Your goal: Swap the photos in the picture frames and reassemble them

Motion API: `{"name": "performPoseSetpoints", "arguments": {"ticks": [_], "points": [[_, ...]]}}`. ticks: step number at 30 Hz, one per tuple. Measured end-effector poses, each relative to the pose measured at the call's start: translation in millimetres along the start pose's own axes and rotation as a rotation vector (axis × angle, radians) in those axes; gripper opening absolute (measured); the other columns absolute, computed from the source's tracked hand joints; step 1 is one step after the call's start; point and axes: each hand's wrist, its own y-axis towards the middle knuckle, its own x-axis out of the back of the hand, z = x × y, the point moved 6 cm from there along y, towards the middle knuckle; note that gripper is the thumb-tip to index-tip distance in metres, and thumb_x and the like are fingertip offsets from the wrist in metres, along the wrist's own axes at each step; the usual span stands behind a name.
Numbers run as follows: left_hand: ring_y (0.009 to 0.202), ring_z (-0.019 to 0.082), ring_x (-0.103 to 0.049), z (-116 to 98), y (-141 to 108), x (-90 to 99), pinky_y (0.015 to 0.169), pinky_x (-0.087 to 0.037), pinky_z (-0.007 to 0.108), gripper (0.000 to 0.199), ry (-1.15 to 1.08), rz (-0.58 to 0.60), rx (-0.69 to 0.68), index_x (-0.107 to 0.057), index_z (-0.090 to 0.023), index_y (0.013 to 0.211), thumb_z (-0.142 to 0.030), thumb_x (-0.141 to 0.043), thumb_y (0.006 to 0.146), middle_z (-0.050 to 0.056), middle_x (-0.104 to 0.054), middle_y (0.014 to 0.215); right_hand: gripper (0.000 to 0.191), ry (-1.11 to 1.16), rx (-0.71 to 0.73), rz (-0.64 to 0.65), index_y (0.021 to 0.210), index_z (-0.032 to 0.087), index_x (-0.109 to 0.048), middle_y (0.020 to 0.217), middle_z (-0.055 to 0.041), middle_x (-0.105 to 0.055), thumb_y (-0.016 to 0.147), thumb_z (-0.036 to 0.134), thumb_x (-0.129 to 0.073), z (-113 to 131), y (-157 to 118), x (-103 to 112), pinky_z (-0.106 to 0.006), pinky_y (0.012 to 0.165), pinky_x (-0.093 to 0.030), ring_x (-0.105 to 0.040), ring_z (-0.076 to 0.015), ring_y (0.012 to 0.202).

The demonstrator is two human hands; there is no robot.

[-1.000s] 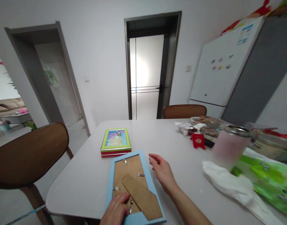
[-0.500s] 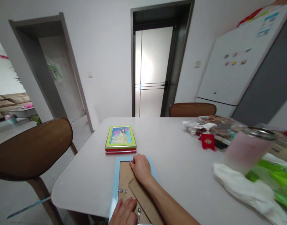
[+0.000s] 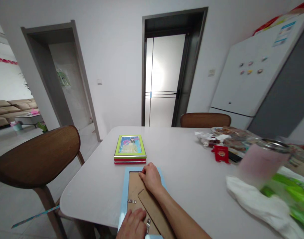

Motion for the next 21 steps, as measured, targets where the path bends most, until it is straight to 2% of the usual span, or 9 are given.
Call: {"name": "performPoseSetpoints", "arguments": {"ticks": [6,8,10,12,14,17,19,21], "points": [[0.087,0.018,-0.061,2,-1,1.0,0.079,-0.048,0.033,0.013,-0.044,-0.003,0.026,-0.053,-0.02,0.075,-0.019,-0.041,0.081,0.003,-0.067,0.089,0.007,0.055,-0.043,-0.041,0.06,0.016,-0.057,0.077,-0.0059,-0.053,0.066,0.019,-0.053,-2,2,-3,-0.025,0.069,-0.036,-0.05,-0.0164,0.075],[0.087,0.02,-0.061,5,-1,0.4,0.078,-0.049,0.034,0.015,-0.086,-0.002,0.031,-0.052,-0.019,0.076,-0.031,-0.044,0.08,0.006,-0.066,0.089,0.006,0.093,-0.064,-0.061,0.059,0.016,-0.056,0.077,-0.0072,-0.054,0.064,0.018,-0.053,-3,3,-1,-0.026,0.07,-0.035,-0.05,-0.0178,0.076],[0.087,0.024,-0.061,9,0,-0.2,0.078,-0.049,0.037,0.028,-0.135,0.022,0.025,-0.053,-0.019,0.077,-0.046,-0.046,0.075,0.009,-0.066,0.089,0.008,0.149,-0.08,-0.073,0.056,0.016,-0.055,0.075,-0.0072,-0.054,0.064,0.019,-0.053,-5,5,3,-0.027,0.069,-0.036,-0.051,-0.0178,0.073],[0.089,0.026,-0.06,12,2,-0.5,0.079,-0.048,0.039,0.037,-0.193,0.101,0.003,-0.053,-0.018,0.08,-0.053,-0.049,0.07,0.011,-0.064,0.093,0.014,0.227,-0.094,-0.079,0.054,0.017,-0.054,0.069,-0.0055,-0.055,0.065,0.025,-0.053,-9,5,12,-0.027,0.066,-0.037,-0.051,-0.0169,0.067],[0.095,0.028,-0.056,15,5,1.0,0.082,-0.046,0.041,0.037,-0.265,0.225,-0.018,-0.053,-0.017,0.083,-0.051,-0.054,0.068,0.013,-0.061,0.101,0.018,0.321,-0.115,-0.097,0.056,0.018,-0.055,0.065,-0.0039,-0.055,0.067,0.032,-0.051,-17,3,26,-0.027,0.065,-0.037,-0.051,-0.0164,0.065],[0.107,0.031,-0.048,19,11,10.7,0.087,-0.041,0.044,0.037,-0.406,0.366,0.02,-0.052,-0.016,0.086,-0.042,-0.063,0.062,0.016,-0.053,0.114,0.022,0.484,-0.186,-0.166,0.071,0.018,-0.058,0.077,-0.0047,-0.059,0.066,0.038,-0.05,-36,-10,53,-0.029,0.07,-0.038,-0.053,-0.0171,0.071],[0.111,0.031,-0.043,21,17,22.0,0.09,-0.038,0.044,0.034,-0.52,0.366,0.096,-0.052,-0.016,0.086,-0.035,-0.065,0.061,0.017,-0.049,0.118,0.031,0.61,-0.273,-0.204,0.083,0.018,-0.058,0.083,-0.0057,-0.06,0.067,0.042,-0.047,-48,-24,65,-0.03,0.07,-0.039,-0.054,-0.018,0.074],[0.114,0.03,-0.039,22,25,32.2,0.092,-0.035,0.043,0.027,-0.646,0.334,0.19,-0.052,-0.017,0.085,-0.028,-0.063,0.062,0.016,-0.047,0.121,0.037,0.786,-0.36,-0.182,0.085,0.017,-0.058,0.077,-0.0057,-0.062,0.067,0.046,-0.045,-53,-43,66,-0.031,0.066,-0.041,-0.056,-0.0189,0.071]]}}
